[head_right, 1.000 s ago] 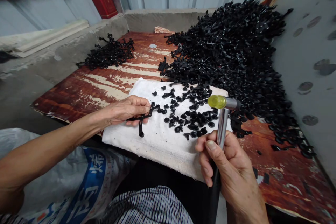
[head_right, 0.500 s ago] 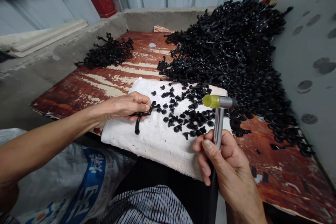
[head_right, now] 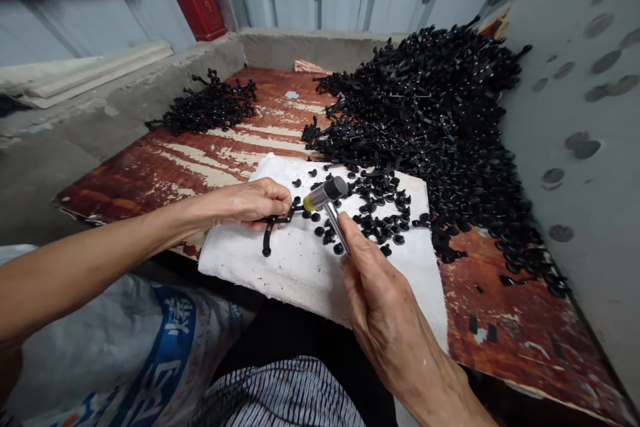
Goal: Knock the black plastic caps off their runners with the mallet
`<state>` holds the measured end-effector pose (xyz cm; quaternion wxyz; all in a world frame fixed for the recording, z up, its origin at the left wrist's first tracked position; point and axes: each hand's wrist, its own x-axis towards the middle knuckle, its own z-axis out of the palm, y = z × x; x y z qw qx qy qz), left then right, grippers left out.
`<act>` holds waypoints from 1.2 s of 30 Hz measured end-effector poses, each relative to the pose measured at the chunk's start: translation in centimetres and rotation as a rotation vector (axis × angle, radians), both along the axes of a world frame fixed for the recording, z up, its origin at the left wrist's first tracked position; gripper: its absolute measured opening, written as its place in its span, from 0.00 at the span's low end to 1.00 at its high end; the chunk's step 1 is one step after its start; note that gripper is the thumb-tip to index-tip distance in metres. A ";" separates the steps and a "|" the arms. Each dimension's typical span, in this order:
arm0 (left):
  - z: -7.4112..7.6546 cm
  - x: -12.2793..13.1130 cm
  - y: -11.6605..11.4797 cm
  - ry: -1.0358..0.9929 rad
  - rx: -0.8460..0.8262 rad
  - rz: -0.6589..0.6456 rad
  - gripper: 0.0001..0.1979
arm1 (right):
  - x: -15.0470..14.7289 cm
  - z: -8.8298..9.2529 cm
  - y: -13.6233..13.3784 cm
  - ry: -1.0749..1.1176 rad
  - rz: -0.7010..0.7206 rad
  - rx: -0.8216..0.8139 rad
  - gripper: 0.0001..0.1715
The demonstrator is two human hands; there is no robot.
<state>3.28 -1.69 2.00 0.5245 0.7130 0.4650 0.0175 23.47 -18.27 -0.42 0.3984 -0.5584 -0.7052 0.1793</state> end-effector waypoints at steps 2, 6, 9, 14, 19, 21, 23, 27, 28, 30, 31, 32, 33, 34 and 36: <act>0.4 0.1 -0.3 0.022 0.033 -0.007 0.05 | -0.2 0.1 0.6 -0.101 0.036 0.073 0.37; 1.3 0.2 -1.1 0.096 0.130 -0.027 0.06 | -0.2 0.4 1.7 -0.348 0.035 0.158 0.37; 1.5 0.1 -1.2 0.127 0.178 -0.057 0.07 | -0.1 1.3 1.7 -0.414 0.061 0.156 0.36; 0.8 -0.2 -0.6 0.013 0.105 -0.065 0.06 | -0.5 2.6 1.3 -0.249 -0.009 0.267 0.44; 0.6 -0.1 -0.6 0.095 0.125 -0.048 0.06 | -0.2 1.7 2.1 -0.365 0.043 0.092 0.39; 0.6 -0.1 -0.7 0.056 0.106 -0.042 0.06 | -0.2 1.8 2.2 -0.313 0.021 0.152 0.41; 0.5 -0.2 -0.7 0.024 0.088 -0.041 0.06 | -0.3 1.9 2.2 -0.281 -0.014 0.226 0.42; 0.0 -0.4 -0.6 0.070 0.108 -0.060 0.07 | -0.3 1.3 2.3 -0.404 0.046 0.123 0.38; -0.2 -0.4 -0.5 0.076 0.109 -0.058 0.06 | -0.2 0.9 2.3 -0.376 0.048 0.101 0.39; -0.5 -0.3 -0.4 0.075 0.095 -0.038 0.05 | -0.1 0.3 2.2 -0.303 -0.010 0.109 0.41; -0.5 -0.3 -0.4 0.078 0.085 -0.032 0.05 | -0.1 0.1 2.1 -0.286 -0.038 0.125 0.42; -0.6 -0.3 -0.3 0.082 0.082 -0.031 0.05 | -0.1 0.0 2.2 -0.322 -0.027 0.119 0.41; -0.5 -0.3 -0.3 0.087 0.083 -0.037 0.06 | -0.1 0.0 2.2 -0.351 -0.008 0.112 0.40; -0.4 -0.4 -0.3 0.092 0.093 -0.053 0.06 | -0.1 0.1 2.3 -0.367 0.016 0.106 0.38; 0.0 -0.6 -0.4 0.084 0.148 -0.095 0.07 | -0.2 0.8 2.8 -0.305 0.013 0.116 0.33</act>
